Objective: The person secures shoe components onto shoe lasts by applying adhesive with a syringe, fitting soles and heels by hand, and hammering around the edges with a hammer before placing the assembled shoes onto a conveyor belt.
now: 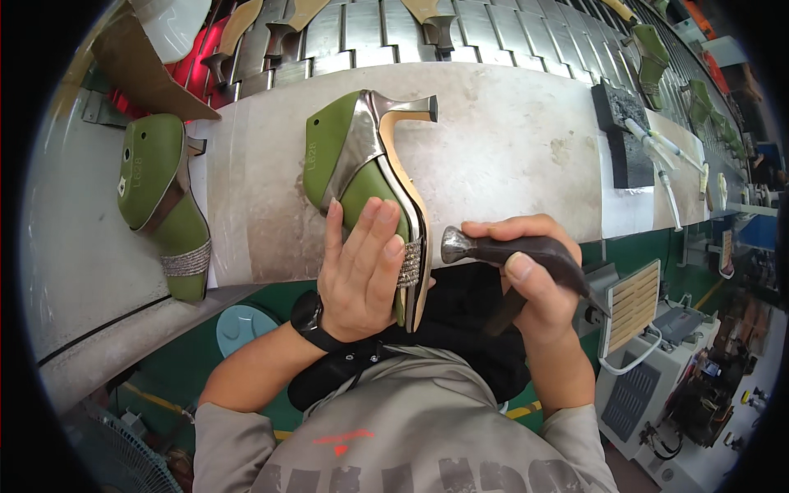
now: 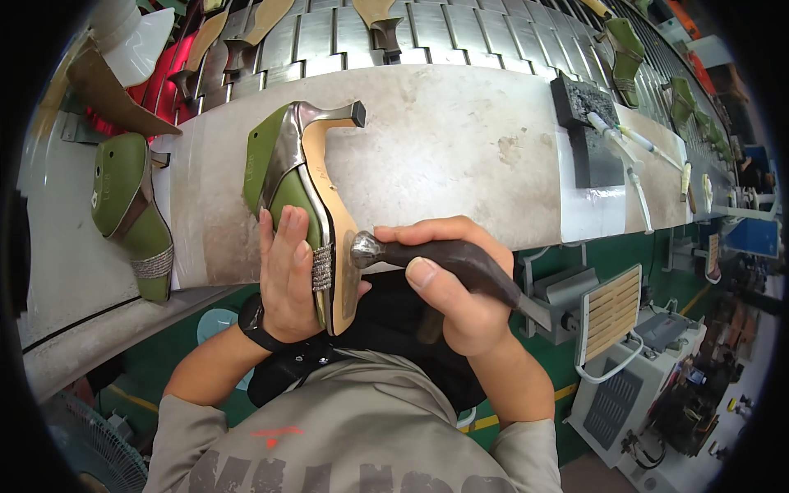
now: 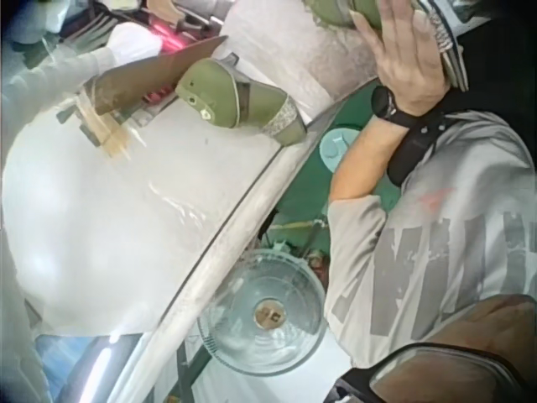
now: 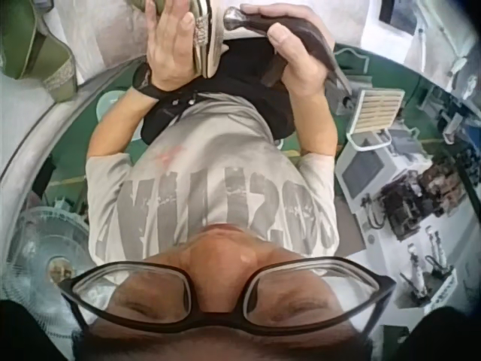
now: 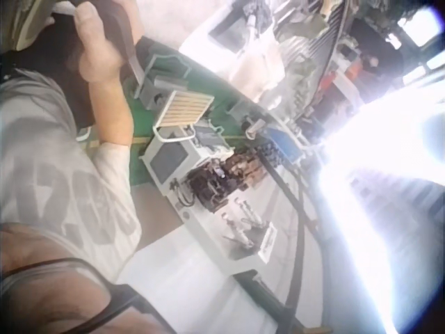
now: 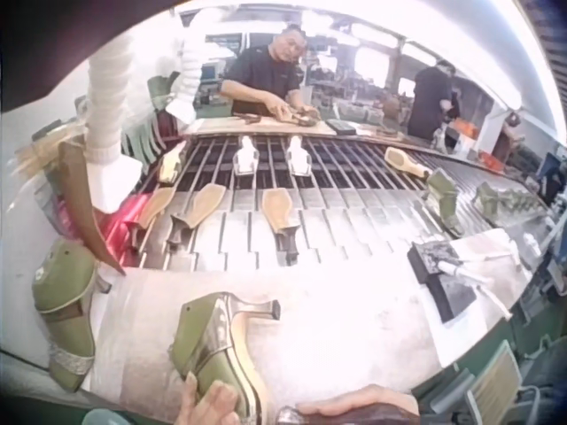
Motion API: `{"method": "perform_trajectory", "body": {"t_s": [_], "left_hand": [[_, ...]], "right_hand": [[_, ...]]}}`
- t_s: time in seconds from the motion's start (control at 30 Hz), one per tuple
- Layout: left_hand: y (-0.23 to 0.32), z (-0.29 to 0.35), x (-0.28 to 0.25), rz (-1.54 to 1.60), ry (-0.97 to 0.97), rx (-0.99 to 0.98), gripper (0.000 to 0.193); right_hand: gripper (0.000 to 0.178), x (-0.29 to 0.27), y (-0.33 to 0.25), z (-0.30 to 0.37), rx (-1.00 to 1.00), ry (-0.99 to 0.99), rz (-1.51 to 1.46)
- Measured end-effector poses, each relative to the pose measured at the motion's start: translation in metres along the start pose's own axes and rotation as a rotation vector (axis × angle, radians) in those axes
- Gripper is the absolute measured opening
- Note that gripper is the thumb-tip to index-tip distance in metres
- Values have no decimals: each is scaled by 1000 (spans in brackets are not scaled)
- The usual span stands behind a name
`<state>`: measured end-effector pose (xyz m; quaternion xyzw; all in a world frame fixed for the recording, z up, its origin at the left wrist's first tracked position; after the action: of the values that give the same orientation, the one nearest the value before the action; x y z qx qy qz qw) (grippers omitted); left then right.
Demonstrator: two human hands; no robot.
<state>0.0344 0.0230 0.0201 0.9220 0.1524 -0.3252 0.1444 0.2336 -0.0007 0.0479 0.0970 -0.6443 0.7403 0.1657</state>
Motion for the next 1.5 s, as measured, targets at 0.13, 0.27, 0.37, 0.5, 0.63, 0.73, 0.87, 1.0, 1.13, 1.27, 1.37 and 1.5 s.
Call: {"method": "perform_trajectory", "body": {"t_s": [0.13,0.27,0.37,0.5,0.63,0.73,0.87,1.0,1.13,1.27,1.37,1.5], "left_hand": [[2,-1,0,16,27,-25,63],[0,1,3,14,45,-30,49],[-1,3,3,6,44,-22,48],[-2,5,4,-29,64,-21,47],[1,-1,3,18,41,-46,47],[1,0,3,1,58,-50,46],[0,-2,3,-9,58,-64,44],[-1,2,5,-2,49,-39,41],[-2,3,3,3,45,-48,41],[-1,3,2,31,74,-66,42],[1,3,2,70,40,-67,42],[2,9,3,59,50,-76,43]], "right_hand": [[29,6,-18,-18,-12,-71,97],[31,29,-39,-39,-111,-237,529],[26,39,-48,-43,-280,-392,595],[28,52,-51,-34,-300,-446,715],[28,55,-49,-18,-333,-407,745],[26,63,-43,-5,-335,-397,761],[26,69,-34,21,-333,-401,770],[29,52,-28,24,-28,-452,651],[34,34,-55,16,-53,-167,463],[33,35,-34,-9,-18,-135,535],[33,31,-37,-22,22,-136,489],[28,33,-42,-54,289,-167,404]]}}
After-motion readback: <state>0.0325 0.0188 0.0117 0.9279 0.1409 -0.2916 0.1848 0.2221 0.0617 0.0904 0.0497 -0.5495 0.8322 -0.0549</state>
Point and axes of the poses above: each hand's wrist, its own z-axis away from the middle knuckle, its own x-axis out of the palm, y = z × x, the point moved 7 cm from there along -z, towards the middle knuckle, and after that the axes turned 8 degrees about x, right-handed, at the moved point
